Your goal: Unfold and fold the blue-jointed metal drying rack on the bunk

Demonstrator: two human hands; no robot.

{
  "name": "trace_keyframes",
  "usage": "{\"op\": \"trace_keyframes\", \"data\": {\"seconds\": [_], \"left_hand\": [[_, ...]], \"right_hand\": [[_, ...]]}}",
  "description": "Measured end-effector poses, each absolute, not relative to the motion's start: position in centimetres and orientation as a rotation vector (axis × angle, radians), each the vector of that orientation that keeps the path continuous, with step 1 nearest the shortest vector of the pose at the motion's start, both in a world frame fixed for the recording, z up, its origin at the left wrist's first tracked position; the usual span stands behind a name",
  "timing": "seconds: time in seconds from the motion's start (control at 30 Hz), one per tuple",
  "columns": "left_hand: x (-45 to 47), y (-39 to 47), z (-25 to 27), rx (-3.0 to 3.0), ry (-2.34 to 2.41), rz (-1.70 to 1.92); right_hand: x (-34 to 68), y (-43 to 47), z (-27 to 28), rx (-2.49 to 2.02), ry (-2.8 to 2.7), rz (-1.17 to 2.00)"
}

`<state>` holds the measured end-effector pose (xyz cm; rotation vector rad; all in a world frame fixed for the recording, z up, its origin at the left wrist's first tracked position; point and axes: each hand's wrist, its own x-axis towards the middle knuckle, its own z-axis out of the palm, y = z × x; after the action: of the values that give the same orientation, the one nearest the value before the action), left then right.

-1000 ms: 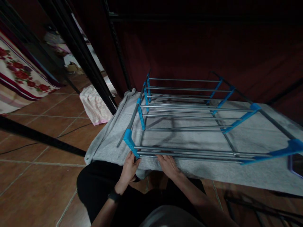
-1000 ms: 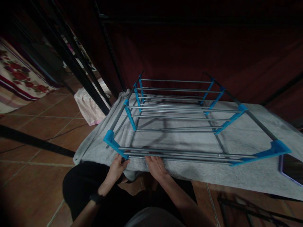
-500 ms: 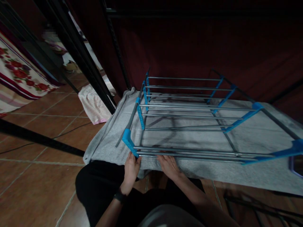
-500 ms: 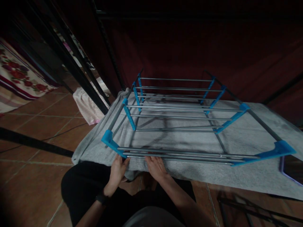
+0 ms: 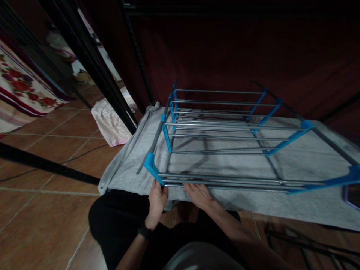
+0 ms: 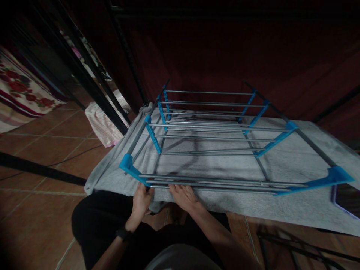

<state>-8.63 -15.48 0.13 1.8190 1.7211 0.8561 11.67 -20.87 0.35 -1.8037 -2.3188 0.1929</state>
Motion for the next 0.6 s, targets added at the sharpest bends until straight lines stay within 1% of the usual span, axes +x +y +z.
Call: {"op": "trace_keyframes", "data": {"seconds": [0.33,0.6], "left_hand": [[-8.72,-15.52,-0.07,1.818,1.64,0.902],[-8.75,-15.59,-0.51,1.815,1.663,0.9]], "right_hand": [[11.96,-20.13,0.57,-1.86,-2.405,0.293],[11.86,-20.06,1.24,-1.877,-2.414,0.366]]}}
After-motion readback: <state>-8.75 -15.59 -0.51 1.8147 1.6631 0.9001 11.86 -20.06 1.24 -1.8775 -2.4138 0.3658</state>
